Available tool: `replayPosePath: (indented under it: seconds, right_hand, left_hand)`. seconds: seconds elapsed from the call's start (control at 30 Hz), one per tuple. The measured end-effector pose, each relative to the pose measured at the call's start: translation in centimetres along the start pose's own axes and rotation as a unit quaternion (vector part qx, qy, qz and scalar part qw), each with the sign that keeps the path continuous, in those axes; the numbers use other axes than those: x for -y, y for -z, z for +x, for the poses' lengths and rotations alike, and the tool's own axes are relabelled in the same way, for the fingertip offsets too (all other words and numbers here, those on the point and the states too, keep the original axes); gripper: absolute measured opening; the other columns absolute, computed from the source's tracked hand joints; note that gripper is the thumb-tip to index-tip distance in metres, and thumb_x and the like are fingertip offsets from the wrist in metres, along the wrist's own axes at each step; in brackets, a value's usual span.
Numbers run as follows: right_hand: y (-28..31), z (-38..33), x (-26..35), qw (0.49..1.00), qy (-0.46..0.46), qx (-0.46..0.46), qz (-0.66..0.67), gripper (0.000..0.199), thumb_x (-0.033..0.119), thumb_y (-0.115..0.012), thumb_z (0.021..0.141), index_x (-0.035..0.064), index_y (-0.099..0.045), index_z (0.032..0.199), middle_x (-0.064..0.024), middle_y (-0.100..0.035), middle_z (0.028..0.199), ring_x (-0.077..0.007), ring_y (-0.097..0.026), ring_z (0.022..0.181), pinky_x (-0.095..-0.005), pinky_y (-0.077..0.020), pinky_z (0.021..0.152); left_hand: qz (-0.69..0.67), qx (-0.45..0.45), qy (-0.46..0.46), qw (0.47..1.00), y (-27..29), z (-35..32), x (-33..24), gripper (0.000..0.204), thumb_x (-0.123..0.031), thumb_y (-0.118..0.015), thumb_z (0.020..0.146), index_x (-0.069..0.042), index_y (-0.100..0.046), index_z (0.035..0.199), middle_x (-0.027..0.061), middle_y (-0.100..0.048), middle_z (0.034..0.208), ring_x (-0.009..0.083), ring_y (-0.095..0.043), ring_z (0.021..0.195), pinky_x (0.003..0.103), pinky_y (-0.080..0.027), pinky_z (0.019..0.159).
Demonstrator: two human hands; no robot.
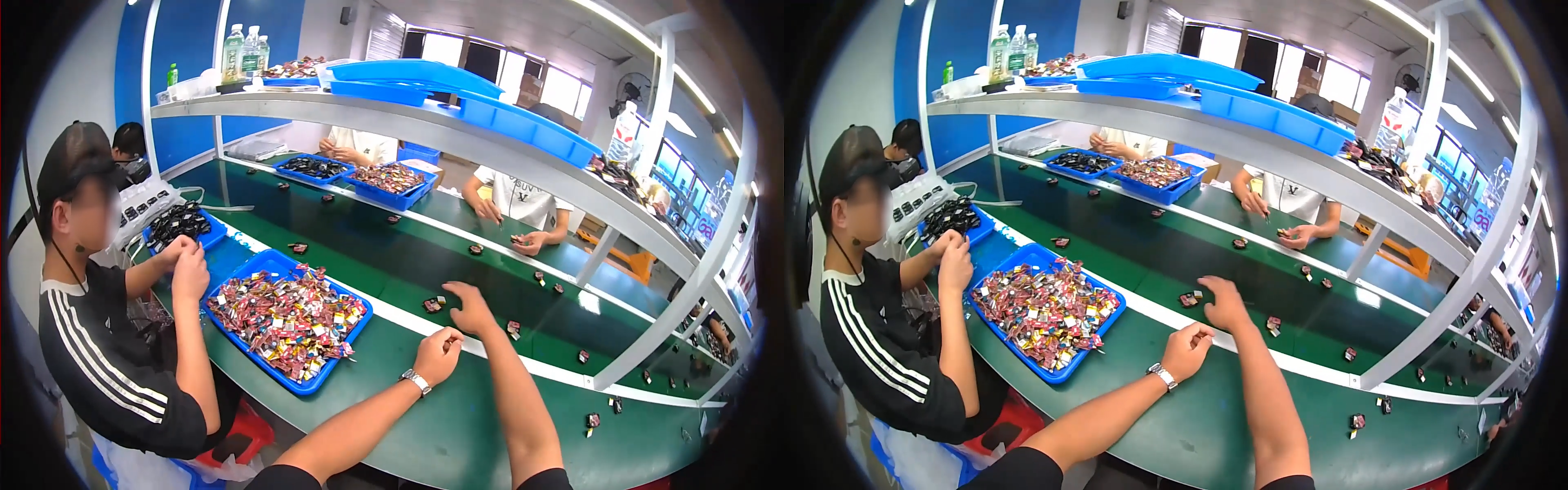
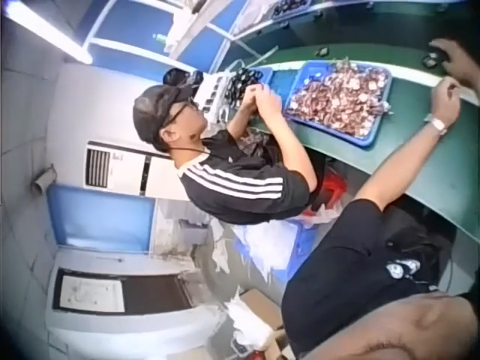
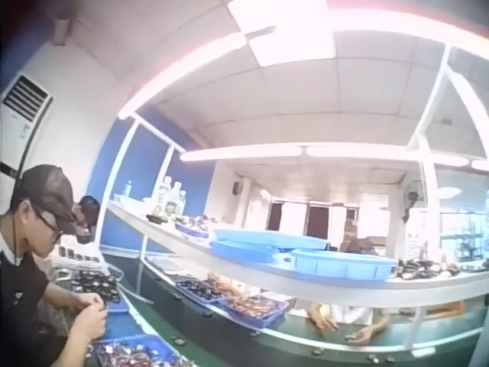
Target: The person is sitting at a production line and assembling small electronic components.
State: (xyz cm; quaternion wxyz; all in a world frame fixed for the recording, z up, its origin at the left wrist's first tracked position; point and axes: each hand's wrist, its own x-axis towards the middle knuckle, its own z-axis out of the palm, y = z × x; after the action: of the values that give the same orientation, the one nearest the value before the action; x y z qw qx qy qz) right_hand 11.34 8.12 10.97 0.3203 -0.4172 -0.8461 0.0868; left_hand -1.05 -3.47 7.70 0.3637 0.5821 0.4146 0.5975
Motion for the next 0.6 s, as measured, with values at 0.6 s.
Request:
replayPosePath:
  seconds: [0.6]
  right_hand:
    - [4.3,-15.4,7.3,0.946,-0.231,-0.217,0.06,0.042,0.02,-0.082,0.071,0.0031,-0.064,0.106,-0.0098,-0.065,0.095,-0.0204,-0.064,0.079,-0.0318,-0.0521,0.071]
  left_hand:
    - [-0.214,0.247,0.209,0.921,-1.0,-0.9,-1.7,0.027,-0.011,-0.052,0.097,0.001,-0.048,0.122,0.0138,-0.062,0.11,0.0204,-0.065,0.093,0.034,-0.057,0.079]
